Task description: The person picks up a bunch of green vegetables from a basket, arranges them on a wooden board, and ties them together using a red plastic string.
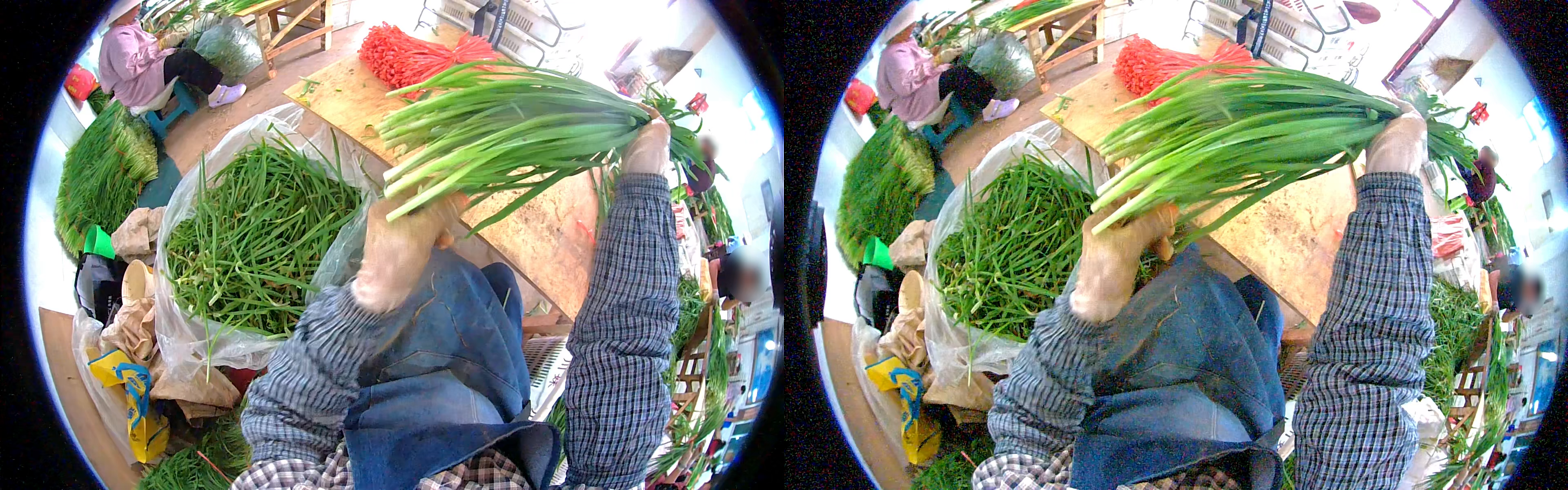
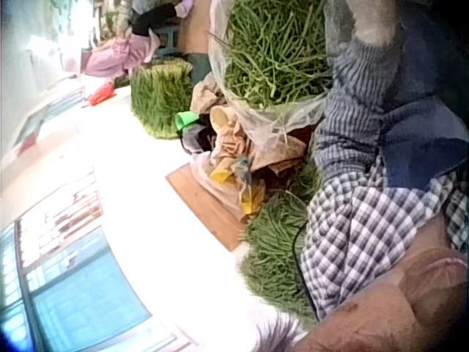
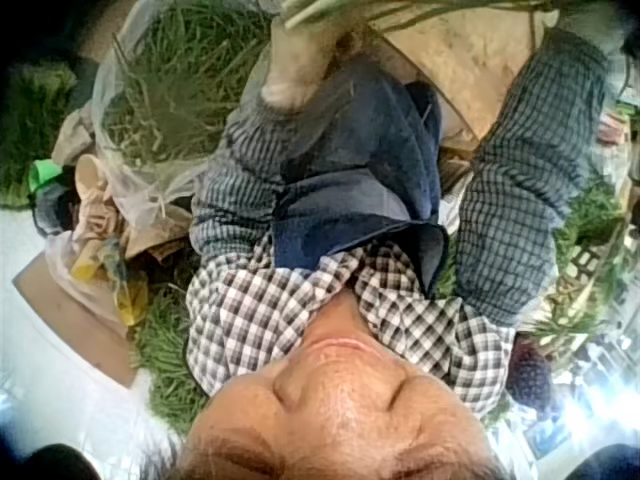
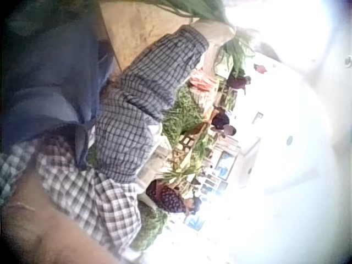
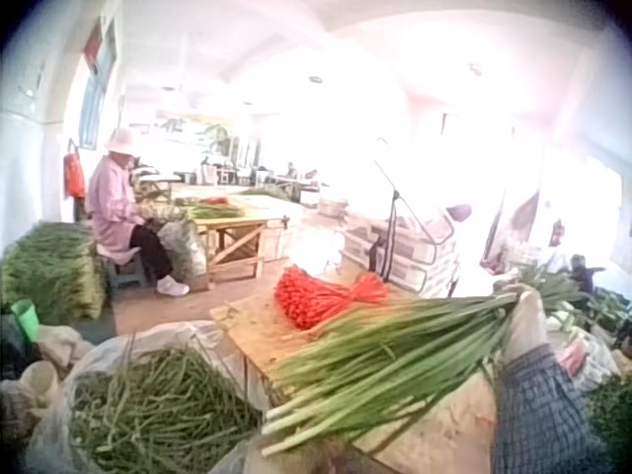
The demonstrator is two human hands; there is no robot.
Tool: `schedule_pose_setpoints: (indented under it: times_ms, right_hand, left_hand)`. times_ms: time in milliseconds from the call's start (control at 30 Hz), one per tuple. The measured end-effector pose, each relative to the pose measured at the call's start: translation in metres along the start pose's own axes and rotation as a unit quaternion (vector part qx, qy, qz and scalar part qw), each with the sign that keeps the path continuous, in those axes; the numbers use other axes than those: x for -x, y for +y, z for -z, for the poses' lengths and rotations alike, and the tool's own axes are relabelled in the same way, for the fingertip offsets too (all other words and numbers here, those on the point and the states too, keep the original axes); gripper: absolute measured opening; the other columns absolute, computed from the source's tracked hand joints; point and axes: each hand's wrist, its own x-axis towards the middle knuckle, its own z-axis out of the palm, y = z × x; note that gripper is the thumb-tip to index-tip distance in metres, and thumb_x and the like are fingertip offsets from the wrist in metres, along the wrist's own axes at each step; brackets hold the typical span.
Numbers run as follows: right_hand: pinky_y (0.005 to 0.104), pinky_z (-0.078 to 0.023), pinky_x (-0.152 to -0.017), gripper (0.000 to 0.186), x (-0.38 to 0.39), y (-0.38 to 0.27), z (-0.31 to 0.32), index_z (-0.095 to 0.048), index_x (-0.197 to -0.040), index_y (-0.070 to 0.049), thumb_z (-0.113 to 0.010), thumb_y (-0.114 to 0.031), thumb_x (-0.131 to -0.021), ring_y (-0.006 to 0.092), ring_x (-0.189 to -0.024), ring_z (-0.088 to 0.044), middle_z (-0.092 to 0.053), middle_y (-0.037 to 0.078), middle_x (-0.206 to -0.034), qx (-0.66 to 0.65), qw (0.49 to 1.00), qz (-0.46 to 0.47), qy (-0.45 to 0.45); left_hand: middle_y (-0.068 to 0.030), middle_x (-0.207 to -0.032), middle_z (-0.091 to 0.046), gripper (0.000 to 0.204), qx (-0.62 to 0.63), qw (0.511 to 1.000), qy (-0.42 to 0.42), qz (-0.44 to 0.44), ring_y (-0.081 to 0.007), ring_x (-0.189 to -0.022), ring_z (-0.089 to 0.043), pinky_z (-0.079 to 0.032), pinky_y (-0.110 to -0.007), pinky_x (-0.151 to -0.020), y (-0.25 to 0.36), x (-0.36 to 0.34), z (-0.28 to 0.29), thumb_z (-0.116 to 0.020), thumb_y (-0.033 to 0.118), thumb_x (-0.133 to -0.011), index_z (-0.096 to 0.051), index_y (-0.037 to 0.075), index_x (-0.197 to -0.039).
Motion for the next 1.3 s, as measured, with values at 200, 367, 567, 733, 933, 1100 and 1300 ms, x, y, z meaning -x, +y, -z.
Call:
schedule_pose_setpoints:
  times_ms: [200,367,567,733,933,1100,1300]
  right_hand:
    - [0.0302,-0.048,-0.072,0.027,0.016,-0.035,-0.008,-0.056,-0.096,0.006,-0.039,-0.011,-0.084,0.0208,-0.077,-0.058,-0.061,0.014,-0.091,-0.13,0.99,-0.04,0.044]
    - [0.0323,-0.048,-0.072,0.027,-0.007,-0.006,0.013,-0.057,-0.097,0.004,-0.036,-0.009,-0.085,0.0242,-0.077,-0.058,-0.061,0.015,-0.091,-0.143,0.988,-0.041,0.034]
    - [0.0302,-0.049,-0.067,0.026,-0.084,0.058,0.056,-0.061,-0.093,-0.003,-0.044,-0.02,-0.084,0.0218,-0.076,-0.061,-0.064,0.01,-0.086,0.429,0.856,0.286,-0.029]
    - [0.0295,-0.049,-0.066,0.019,-0.081,0.079,0.03,-0.065,-0.084,-0.01,-0.054,-0.024,-0.078,0.0178,-0.075,-0.063,-0.065,0.006,-0.083,0.584,0.708,0.398,-0.001]
    - [0.0285,-0.049,-0.068,0.02,-0.026,0.035,-0.006,-0.063,-0.089,-0.009,-0.052,-0.024,-0.08,0.0182,-0.077,-0.062,-0.065,0.006,-0.085,-0.165,0.982,-0.093,0.003]
    - [0.0276,-0.048,-0.07,0.021,-0.009,0.026,-0.012,-0.06,-0.096,-0.009,-0.051,-0.023,-0.082,0.018,-0.079,-0.061,-0.064,0.006,-0.089,-0.164,0.977,-0.13,0.047]
    - [0.0266,-0.048,-0.073,0.024,-0.03,0.03,0.01,-0.058,-0.103,-0.01,-0.049,-0.021,-0.084,0.0178,-0.082,-0.06,-0.064,0.005,-0.092,0.406,0.911,0.062,-0.027]
  left_hand:
    - [-0.0041,-0.06,-0.054,0.012,-0.224,0.956,0.088,-0.164,-0.0089,-0.043,-0.047,-0.039,-0.023,-0.037,-0.037,-0.015,0.025,-0.06,0.011,-0.076,-0.062,0.001,-0.082]
    - [-0.0043,-0.069,-0.054,0.025,-0.145,0.942,0.277,-0.125,-0.0093,-0.05,-0.049,-0.044,-0.023,-0.042,-0.021,0.011,0.176,-0.059,0.023,-0.078,-0.061,0.002,-0.091]
    - [-0.0078,-0.113,-0.051,0.039,-0.544,0.73,0.274,-0.31,-0.0222,-0.102,-0.048,-0.041,-0.031,-0.086,-0.016,0.01,0.124,-0.07,0.006,-0.068,-0.059,0.008,-0.106]
    - [-0.0004,-0.082,-0.061,0.035,-0.12,0.987,0.092,-0.059,-0.0124,-0.065,-0.055,-0.044,-0.023,-0.057,-0.008,-0.009,0.014,-0.064,0.007,-0.076,-0.055,0.002,-0.109]
    - [-0.0108,-0.063,-0.059,0.017,-0.358,0.878,0.129,-0.289,-0.0128,-0.048,-0.051,-0.042,-0.027,-0.046,-0.029,-0.017,0.028,-0.06,0.008,-0.078,-0.059,0.002,-0.094]
    - [-0.0156,-0.063,-0.058,0.006,-0.398,0.877,0.176,-0.205,-0.0203,-0.054,-0.058,-0.045,-0.033,-0.05,-0.025,-0.01,0.07,-0.054,0.006,-0.079,-0.057,0.002,-0.081]
    - [-0.0069,-0.069,-0.062,0.011,-0.394,0.865,0.193,-0.244,-0.0133,-0.052,-0.051,-0.042,-0.027,-0.048,-0.003,0.028,0.086,-0.055,0.012,-0.084,-0.062,0.004,-0.085]
